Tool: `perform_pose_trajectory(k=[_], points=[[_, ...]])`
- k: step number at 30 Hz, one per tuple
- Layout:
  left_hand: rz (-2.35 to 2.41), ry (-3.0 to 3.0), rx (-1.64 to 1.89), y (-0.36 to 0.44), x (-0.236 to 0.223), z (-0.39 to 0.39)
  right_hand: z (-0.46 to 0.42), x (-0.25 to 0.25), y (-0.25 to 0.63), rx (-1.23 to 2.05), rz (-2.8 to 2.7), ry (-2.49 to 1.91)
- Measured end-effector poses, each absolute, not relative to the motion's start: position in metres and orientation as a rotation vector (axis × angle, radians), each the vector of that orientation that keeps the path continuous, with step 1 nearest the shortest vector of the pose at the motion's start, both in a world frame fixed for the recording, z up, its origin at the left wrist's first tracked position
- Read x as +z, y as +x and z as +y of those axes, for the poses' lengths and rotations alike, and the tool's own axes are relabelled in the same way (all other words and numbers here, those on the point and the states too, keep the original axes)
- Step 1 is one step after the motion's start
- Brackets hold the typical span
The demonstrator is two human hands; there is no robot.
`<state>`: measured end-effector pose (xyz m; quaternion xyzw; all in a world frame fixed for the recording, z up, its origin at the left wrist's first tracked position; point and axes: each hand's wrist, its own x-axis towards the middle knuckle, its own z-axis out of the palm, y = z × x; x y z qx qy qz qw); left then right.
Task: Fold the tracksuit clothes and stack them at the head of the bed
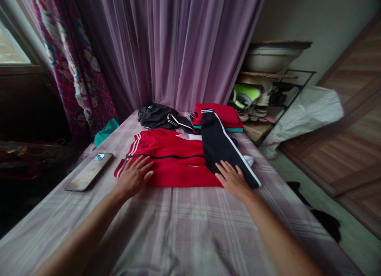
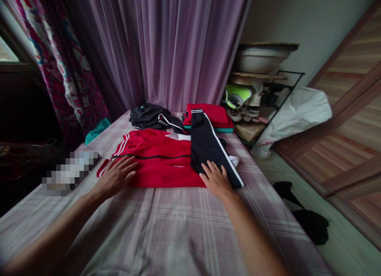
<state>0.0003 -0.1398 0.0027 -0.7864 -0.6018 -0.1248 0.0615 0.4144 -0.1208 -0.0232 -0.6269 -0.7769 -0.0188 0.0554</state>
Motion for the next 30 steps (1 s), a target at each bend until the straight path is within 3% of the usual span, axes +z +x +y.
perform_pose_trajectory(k=[12, 20, 30], points=[[-1.784, -2.379, -0.156, -0.003, -0.021, -0.135, -0.1, -0.032, 0.442, -0.088, -2.346, -1.877], [-1.82, -2.356, -0.092, 0.0, -0.019, -0.136, -0.098, -0.042, 0.46, -0.365, -2.054, -1.44], [-1.77, -2.306, -0.555, 0.006, -0.02, -0.148, -0.108, -0.042, 0.463, -0.373, -1.983, -1.644]])
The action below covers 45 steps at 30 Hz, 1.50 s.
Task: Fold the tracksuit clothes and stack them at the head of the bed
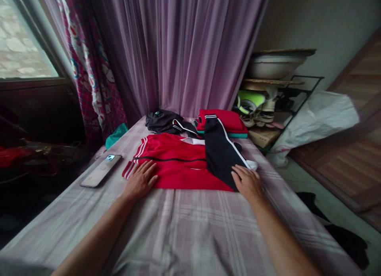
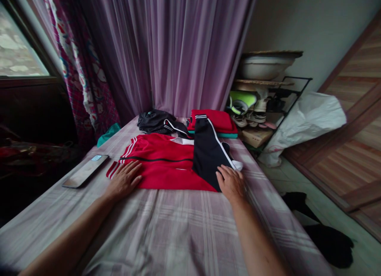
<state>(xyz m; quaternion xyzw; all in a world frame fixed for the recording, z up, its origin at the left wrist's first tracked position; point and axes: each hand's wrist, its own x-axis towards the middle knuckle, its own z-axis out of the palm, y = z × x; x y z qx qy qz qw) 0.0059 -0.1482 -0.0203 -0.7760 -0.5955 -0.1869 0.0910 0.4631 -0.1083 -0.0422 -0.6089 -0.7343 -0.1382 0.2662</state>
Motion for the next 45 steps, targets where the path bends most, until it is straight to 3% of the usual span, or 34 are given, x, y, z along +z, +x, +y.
perform_pose_trajectory(k=[4, 11, 15, 21, 31, 38, 45], points=[[-1.854, -2.089, -0.821, -0.016, -0.016, -0.148, -0.117, -0.033, 0.482, -0.341, -1.73, -1.945], [-2.192, -1.889, -0.873, -0.035, -0.023, -0.148, -0.114, -0.024, 0.487, -0.049, -1.489, -2.43], [-2.29, -1.829, -0.987, -0.038, -0.026, -0.144, -0.101, -0.017, 0.486, 0.051, -1.602, -2.477], [-2.315, -1.851, -1.029, -0.043, -0.027, -0.141, -0.102, -0.009, 0.491, -0.146, -1.609, -2.495], [-2.514, -1.802, -1.041, -0.039, -0.02, -0.142, -0.108, -0.011, 0.487, -0.061, -1.505, -2.549], [-2.727, -1.782, -0.555, -0.05, 0.007, -0.116, -0.101, -0.007, 0.494, 0.013, -1.427, -2.496], [-2.76, -1.918, -0.443, -0.067, 0.025, -0.068, -0.056, 0.028, 0.493, 0.084, -1.517, -2.426]])
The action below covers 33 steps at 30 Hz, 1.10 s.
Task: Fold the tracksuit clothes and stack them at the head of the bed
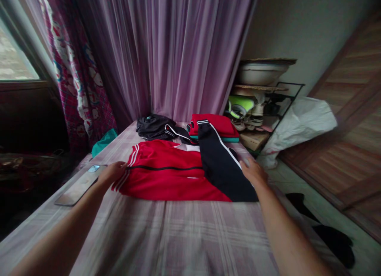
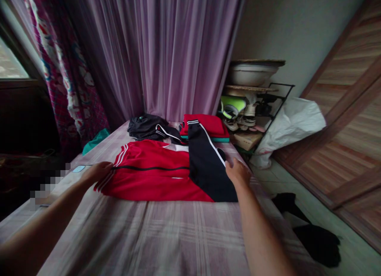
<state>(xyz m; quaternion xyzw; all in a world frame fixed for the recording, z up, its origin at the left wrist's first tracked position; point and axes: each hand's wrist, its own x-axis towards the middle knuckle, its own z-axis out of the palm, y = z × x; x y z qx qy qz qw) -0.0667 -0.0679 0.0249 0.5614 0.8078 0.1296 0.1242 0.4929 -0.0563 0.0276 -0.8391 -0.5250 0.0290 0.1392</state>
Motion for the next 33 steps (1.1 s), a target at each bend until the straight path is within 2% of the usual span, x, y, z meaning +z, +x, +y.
perform_pose_trajectory(k=[4, 9, 16, 21, 29, 33], points=[[2.32, 1.594, 0.346, -0.073, 0.026, -0.056, -0.029, 0.041, 0.49, 0.27, -1.647, -2.497], [2.268, 1.488, 0.299, -0.082, 0.025, -0.047, -0.008, 0.033, 0.488, 0.306, -1.703, -2.528], [2.183, 1.385, 0.291, -0.083, 0.022, -0.038, 0.0, 0.009, 0.487, 0.17, -1.695, -2.53], [2.155, 1.345, 0.393, -0.072, 0.025, -0.043, -0.01, 0.011, 0.474, -0.092, -1.823, -2.454], [2.424, 1.574, 0.507, -0.06, 0.015, -0.049, -0.024, 0.022, 0.479, -0.039, -1.696, -2.571], [2.406, 1.456, 0.508, -0.064, 0.015, -0.046, -0.02, 0.013, 0.481, 0.027, -1.732, -2.577]])
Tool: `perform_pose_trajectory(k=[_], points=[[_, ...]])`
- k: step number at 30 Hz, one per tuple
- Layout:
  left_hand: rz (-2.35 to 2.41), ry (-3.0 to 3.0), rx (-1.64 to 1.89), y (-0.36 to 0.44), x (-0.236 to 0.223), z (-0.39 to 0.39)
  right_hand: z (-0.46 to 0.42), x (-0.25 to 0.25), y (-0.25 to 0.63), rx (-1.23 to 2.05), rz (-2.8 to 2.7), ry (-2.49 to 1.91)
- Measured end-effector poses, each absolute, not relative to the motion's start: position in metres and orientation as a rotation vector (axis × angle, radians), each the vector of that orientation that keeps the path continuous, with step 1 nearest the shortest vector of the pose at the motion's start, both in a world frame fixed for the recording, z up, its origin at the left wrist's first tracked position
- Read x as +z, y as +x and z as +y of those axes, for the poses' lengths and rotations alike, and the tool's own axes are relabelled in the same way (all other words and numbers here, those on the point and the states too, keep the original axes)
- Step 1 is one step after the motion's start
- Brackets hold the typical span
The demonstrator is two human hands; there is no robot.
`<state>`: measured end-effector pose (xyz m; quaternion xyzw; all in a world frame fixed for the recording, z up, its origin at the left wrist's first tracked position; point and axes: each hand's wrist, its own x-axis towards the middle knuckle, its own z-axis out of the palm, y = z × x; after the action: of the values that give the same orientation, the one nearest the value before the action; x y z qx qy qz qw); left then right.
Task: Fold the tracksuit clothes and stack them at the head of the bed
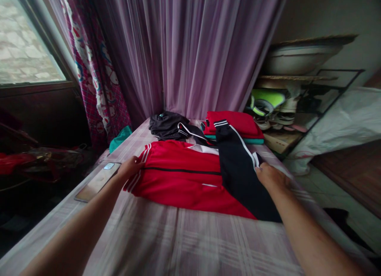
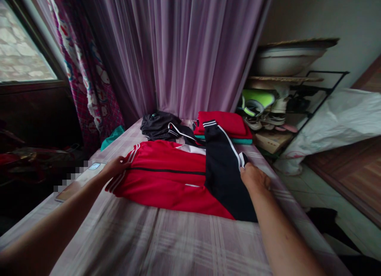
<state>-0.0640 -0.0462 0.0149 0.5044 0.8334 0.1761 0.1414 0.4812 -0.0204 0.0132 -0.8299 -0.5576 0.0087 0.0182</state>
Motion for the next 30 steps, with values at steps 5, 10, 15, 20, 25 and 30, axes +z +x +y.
perform_pose_trajectory(k=[5, 10, 15, 20, 25, 30], points=[[2.248, 1.34, 0.597, -0.068, 0.022, -0.034, -0.021, 0.016, 0.465, -0.396, -1.797, -2.156], [2.175, 1.234, 0.678, -0.066, 0.028, -0.01, -0.015, 0.038, 0.413, -0.352, -2.052, -1.785], [2.231, 1.228, 0.758, -0.059, 0.028, 0.008, 0.01, 0.055, 0.34, -0.01, -2.269, -1.838], [2.418, 1.571, 0.791, -0.043, 0.02, 0.003, 0.054, 0.049, 0.282, 0.226, -2.369, -1.83], [2.573, 1.795, 0.704, -0.033, 0.009, -0.007, 0.101, 0.035, 0.259, 0.192, -2.088, -1.999], [2.549, 1.849, 0.448, -0.033, 0.003, -0.007, 0.13, 0.001, 0.257, 0.079, -1.897, -1.893]])
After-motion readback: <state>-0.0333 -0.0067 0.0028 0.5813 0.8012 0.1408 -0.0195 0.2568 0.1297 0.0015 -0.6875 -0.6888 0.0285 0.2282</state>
